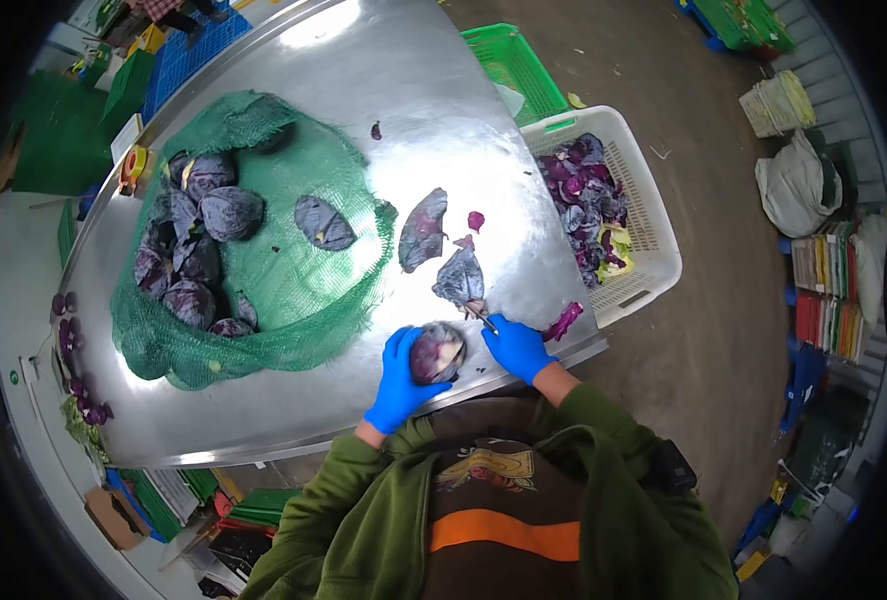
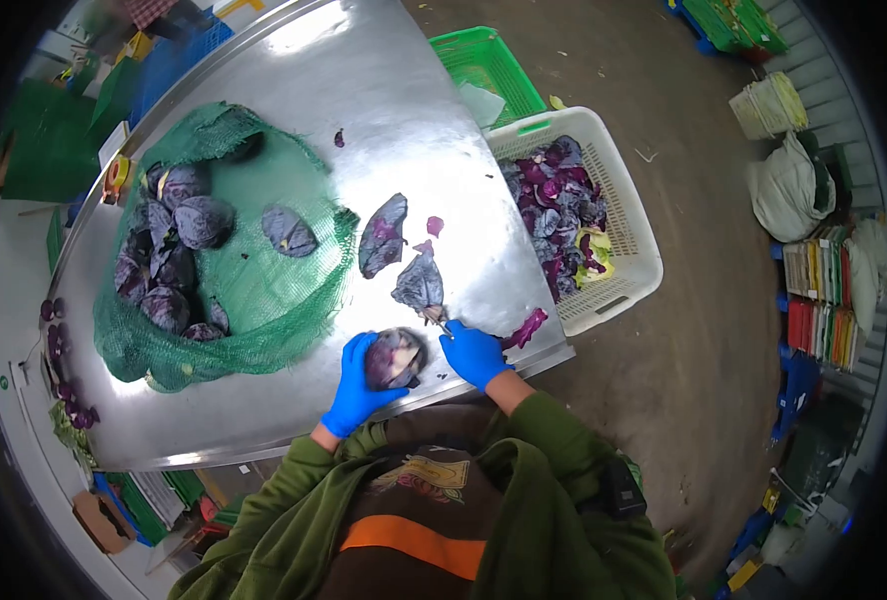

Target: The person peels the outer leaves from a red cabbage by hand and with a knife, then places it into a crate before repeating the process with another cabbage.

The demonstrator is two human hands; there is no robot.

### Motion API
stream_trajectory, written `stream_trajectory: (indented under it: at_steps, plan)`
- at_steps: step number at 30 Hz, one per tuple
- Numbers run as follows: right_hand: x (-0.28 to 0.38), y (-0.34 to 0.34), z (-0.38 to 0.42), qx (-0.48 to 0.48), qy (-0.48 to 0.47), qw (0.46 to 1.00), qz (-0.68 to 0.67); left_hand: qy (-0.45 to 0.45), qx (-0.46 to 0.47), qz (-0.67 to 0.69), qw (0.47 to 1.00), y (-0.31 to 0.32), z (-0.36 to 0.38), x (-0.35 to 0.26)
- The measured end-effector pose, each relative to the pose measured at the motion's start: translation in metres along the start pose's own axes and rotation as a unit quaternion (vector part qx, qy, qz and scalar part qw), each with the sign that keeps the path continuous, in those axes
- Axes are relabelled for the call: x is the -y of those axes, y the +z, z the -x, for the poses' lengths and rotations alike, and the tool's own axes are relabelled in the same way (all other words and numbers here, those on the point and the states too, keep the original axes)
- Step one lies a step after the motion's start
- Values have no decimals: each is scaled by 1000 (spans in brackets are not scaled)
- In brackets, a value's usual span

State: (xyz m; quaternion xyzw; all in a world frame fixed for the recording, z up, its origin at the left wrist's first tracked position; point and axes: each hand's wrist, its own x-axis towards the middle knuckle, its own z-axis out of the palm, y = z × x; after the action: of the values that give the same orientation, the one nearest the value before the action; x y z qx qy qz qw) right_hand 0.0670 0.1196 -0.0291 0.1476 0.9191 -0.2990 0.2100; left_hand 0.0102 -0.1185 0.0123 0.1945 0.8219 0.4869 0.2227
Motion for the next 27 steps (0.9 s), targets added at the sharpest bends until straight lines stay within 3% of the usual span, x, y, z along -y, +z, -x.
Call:
stream_trajectory:
  at_steps: [2,3,4,6,7,8,10,11,13,15,18,19,23,27]
  plan:
    - [2,14,3,-141,-108,965,-194,-31,3,73,997,-4,10,7]
    - [1,18,3,-17,-66,926,-372,-128,-7,170,977,1,6,16]
    - [5,18,0,-16,-70,926,-370,-218,-16,265,939,6,0,20]
    - [10,17,-4,100,104,863,-484,-191,-36,257,947,20,-15,7]
    - [25,0,-1,-26,93,903,-418,-245,-85,337,905,31,-25,-3]
    - [24,-5,3,-31,94,903,-418,-295,-131,413,852,42,-36,-10]
    - [17,-17,8,-128,38,949,-287,-344,-165,380,843,63,-54,-22]
    - [14,-21,14,-77,53,964,-247,-317,-149,336,874,71,-55,-15]
    - [9,-24,16,-88,55,970,-219,-287,-129,296,902,74,-56,-11]
    - [5,-19,16,-107,31,975,-191,-195,-58,131,970,65,-49,-9]
    - [14,-34,27,-84,41,970,-225,-260,-41,241,934,55,-51,-21]
    - [17,-35,33,-144,-5,972,-185,-286,-60,268,918,54,-51,-29]
    - [24,-35,42,-103,34,989,-99,-309,-71,298,900,58,-49,-37]
    - [19,-15,31,-159,10,987,-36,-310,-76,314,894,55,-51,-44]
